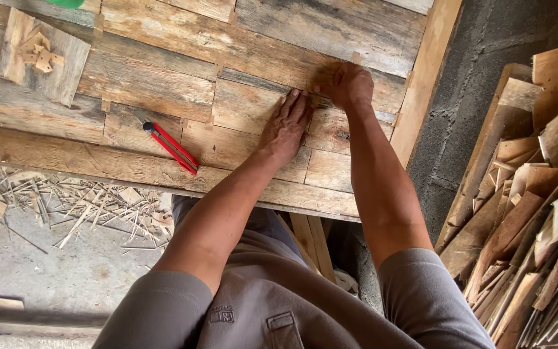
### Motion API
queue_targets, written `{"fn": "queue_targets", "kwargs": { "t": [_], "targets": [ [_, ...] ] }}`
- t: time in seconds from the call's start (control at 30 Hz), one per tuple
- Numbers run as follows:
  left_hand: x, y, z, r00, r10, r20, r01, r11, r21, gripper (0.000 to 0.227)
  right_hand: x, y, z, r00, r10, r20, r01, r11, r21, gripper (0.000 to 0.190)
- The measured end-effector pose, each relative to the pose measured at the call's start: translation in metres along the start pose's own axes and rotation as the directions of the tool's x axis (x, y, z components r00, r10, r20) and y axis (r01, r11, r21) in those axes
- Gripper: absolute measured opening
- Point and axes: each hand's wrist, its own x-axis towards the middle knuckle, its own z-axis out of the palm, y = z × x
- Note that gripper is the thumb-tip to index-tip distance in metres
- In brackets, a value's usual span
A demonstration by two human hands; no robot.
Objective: Applying small wooden pieces and adhesive to a larger wooden panel.
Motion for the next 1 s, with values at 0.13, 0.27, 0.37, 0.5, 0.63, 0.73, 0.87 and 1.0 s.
{"fn": "queue_targets", "kwargs": {
  "t": [0.13, 0.27, 0.37, 0.5, 0.63, 0.73, 0.87, 1.0],
  "targets": [
    [-0.007, 0.002, -0.022, 0.999, -0.007, 0.037, 0.005, 1.0, 0.031, 0.072, -0.008, 0.005, 0.007, 0.997, -0.02, -0.071, 0.03, 0.99, 0.138, 0.045],
    [-0.004, -0.002, -0.009, 0.999, -0.031, 0.018, 0.032, 0.994, -0.106, 0.075, -0.028, 0.006, 0.008, 0.975, -0.161, -0.152, 0.171, 0.984, 0.054, 0.054],
    [-0.001, -0.003, 0.006, 0.999, -0.039, -0.032, 0.034, 0.987, -0.156, 0.078, -0.028, 0.021, 0.025, 0.945, -0.267, -0.187, 0.267, 0.963, -0.027, 0.066],
    [-0.001, -0.005, 0.006, 0.999, -0.045, -0.025, 0.041, 0.985, -0.165, 0.08, -0.035, 0.025, 0.033, 0.897, -0.38, -0.225, 0.379, 0.924, -0.052, 0.077],
    [0.002, -0.008, 0.004, 0.999, -0.05, 0.008, 0.05, 0.991, -0.123, 0.08, -0.062, 0.006, 0.009, 0.925, -0.327, -0.192, 0.346, 0.935, 0.076, 0.082],
    [0.002, -0.01, 0.003, 0.998, -0.03, 0.052, 0.033, 0.998, -0.057, 0.079, -0.08, -0.006, -0.003, 0.937, -0.311, -0.161, 0.325, 0.943, 0.07, 0.093],
    [-0.008, -0.013, 0.002, 1.0, 0.005, 0.0, -0.005, 0.998, -0.057, 0.071, -0.099, -0.014, -0.01, 0.934, -0.333, -0.129, 0.337, 0.941, 0.013, 0.106],
    [-0.037, -0.019, -0.003, 1.0, 0.012, -0.001, -0.012, 1.0, 0.011, 0.078, -0.108, -0.016, -0.013, 0.937, -0.336, -0.099, 0.339, 0.941, 0.012, 0.106]
  ]
}}
